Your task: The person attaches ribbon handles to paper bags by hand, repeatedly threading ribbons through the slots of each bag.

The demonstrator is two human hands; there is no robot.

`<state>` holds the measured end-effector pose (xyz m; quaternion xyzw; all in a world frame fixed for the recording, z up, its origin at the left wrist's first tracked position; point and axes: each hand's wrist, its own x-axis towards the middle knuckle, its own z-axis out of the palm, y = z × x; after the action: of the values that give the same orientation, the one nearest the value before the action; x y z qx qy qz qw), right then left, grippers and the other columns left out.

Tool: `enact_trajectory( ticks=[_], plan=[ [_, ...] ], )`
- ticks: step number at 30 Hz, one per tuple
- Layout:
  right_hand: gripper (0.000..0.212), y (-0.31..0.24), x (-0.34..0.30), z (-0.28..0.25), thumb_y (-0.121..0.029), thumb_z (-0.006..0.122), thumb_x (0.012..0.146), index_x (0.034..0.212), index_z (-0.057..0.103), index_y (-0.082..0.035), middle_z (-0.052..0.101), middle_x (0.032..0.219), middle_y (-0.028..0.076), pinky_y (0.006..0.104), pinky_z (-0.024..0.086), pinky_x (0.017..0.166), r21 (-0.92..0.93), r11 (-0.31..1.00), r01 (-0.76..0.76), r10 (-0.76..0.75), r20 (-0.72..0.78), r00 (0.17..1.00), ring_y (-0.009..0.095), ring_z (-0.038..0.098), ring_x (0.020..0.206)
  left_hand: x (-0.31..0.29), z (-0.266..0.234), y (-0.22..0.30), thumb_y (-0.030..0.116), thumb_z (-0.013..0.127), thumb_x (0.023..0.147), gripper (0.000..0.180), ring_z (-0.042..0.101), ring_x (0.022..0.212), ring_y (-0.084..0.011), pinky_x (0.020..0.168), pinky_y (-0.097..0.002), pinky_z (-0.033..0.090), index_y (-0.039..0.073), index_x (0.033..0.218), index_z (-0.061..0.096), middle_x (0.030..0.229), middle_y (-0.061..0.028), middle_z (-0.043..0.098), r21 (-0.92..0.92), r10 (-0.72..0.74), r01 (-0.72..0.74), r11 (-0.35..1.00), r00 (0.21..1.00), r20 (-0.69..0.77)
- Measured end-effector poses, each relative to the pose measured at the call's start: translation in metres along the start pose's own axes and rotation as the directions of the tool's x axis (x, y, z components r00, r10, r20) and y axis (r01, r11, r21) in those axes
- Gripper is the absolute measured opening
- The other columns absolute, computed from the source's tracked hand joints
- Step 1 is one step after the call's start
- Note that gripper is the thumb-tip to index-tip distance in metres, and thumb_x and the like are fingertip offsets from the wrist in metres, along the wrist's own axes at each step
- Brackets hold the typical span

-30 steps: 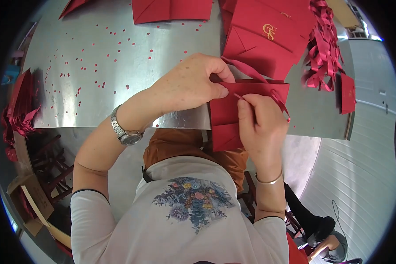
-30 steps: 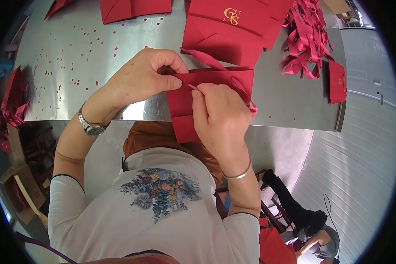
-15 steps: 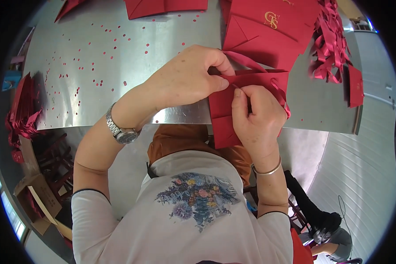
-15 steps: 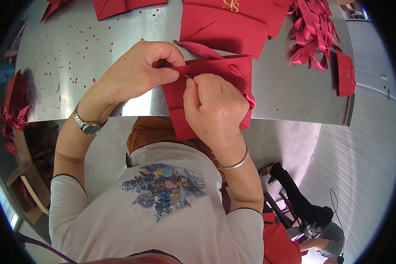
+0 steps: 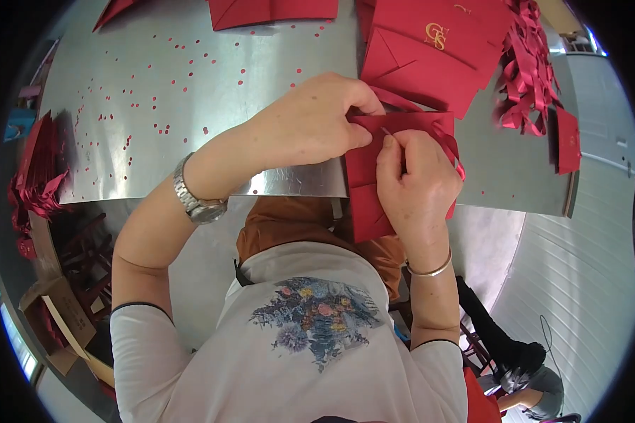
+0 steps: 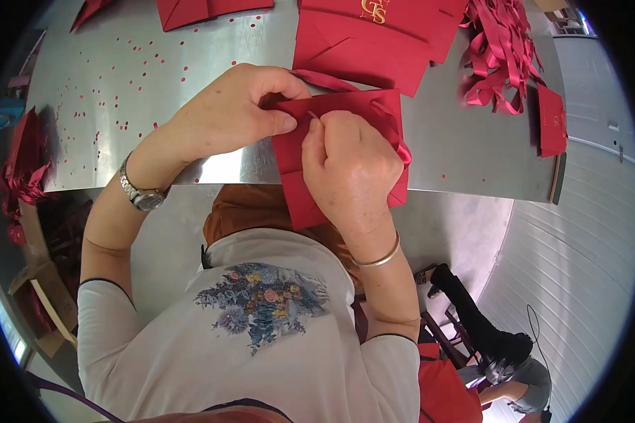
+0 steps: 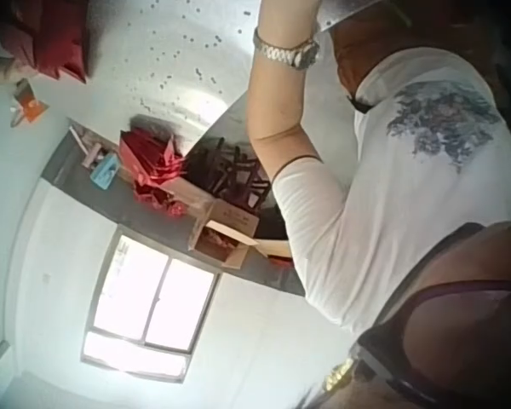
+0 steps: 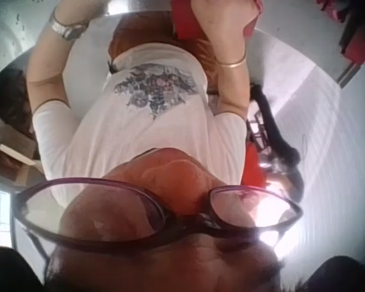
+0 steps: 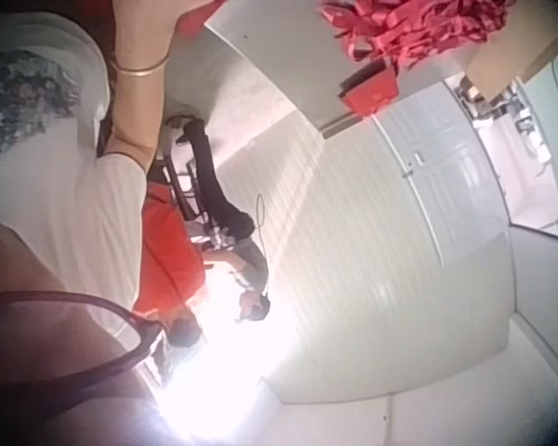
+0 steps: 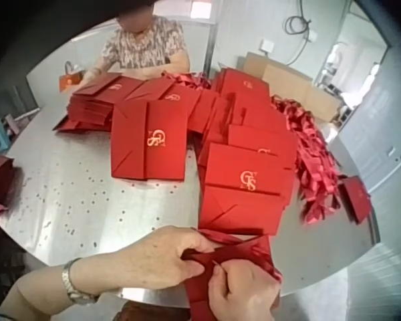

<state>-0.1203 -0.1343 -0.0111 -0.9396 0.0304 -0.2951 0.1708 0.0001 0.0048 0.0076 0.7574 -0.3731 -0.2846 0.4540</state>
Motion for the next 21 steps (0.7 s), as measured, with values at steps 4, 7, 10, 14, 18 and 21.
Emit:
enact_trajectory(
  ticks=[4,7,10,14,18,21],
  plan=[
    [0.012,0.003,-0.001,0.0,-0.006,0.068,0.08,0.075,0.057,-0.006,0.057,0.066,0.008,0.036,0.045,0.049,0.087,0.995,-0.057,0.058,-0.009,0.998,0.026,0.057,0.056,0.005,-0.003,0.009,0.005,0.067,0.077,0.028,0.065,0.086,-0.0213,0.079,-0.0318,0.05,-0.005,0.103,0.065,0.091,-0.0139,0.068,0.057,-0.115,0.112,0.992,0.991,0.071],
    [0.009,0.007,-0.005,0.0,-0.004,0.068,0.081,0.079,0.06,-0.005,0.06,0.069,0.009,0.0358,0.047,0.053,0.195,0.976,-0.095,0.105,-0.041,0.994,0.027,0.059,0.059,0.006,-0.004,0.013,0.006,0.066,0.077,0.025,0.064,0.084,-0.022,0.077,-0.0317,0.05,-0.005,0.1,0.065,0.09,-0.0138,0.068,0.135,-0.105,0.087,0.987,0.985,0.135],
    [0.008,0.006,-0.003,-0.002,-0.003,0.068,0.081,0.08,0.06,-0.004,0.061,0.072,0.01,0.0357,0.048,0.055,0.251,0.958,-0.137,0.145,-0.012,0.989,0.028,0.06,0.062,0.004,-0.005,0.011,0.005,0.066,0.078,0.022,0.062,0.081,-0.0208,0.075,-0.0314,0.048,-0.005,0.098,0.064,0.089,-0.0126,0.068,0.138,-0.077,0.059,0.989,0.989,0.126],
    [0.008,0.01,-0.001,0.0,-0.003,0.067,0.082,0.08,0.059,-0.003,0.061,0.073,0.01,0.0355,0.048,0.056,0.31,0.935,-0.173,0.189,-0.023,0.982,0.028,0.06,0.063,0.001,-0.006,0.011,0.005,0.065,0.08,0.02,0.057,0.078,-0.0148,0.072,-0.0295,0.046,-0.004,0.097,0.064,0.084,-0.0066,0.065,0.013,-0.125,0.124,0.992,0.985,0.115],
    [0.008,0.011,0.0,-0.001,-0.002,0.067,0.082,0.08,0.059,-0.003,0.06,0.072,0.01,0.0347,0.048,0.056,0.349,0.922,-0.164,0.19,-0.04,0.981,0.027,0.059,0.062,-0.001,-0.005,0.016,0.005,0.064,0.083,0.016,0.052,0.077,-0.0082,0.07,-0.0256,0.044,-0.002,0.097,0.065,0.082,-0.0002,0.062,-0.08,-0.191,0.203,0.976,0.972,0.138],
    [0.009,0.013,-0.001,-0.006,-0.002,0.067,0.08,0.076,0.059,-0.003,0.058,0.068,0.01,0.0344,0.047,0.054,0.419,0.897,-0.137,0.139,0.026,0.99,0.027,0.058,0.058,-0.001,-0.004,0.015,0.005,0.063,0.084,0.016,0.052,0.078,-0.0061,0.07,-0.0237,0.043,-0.002,0.098,0.066,0.084,0.0013,0.062,-0.151,-0.254,0.273,0.95,0.958,0.135]
  ],
)
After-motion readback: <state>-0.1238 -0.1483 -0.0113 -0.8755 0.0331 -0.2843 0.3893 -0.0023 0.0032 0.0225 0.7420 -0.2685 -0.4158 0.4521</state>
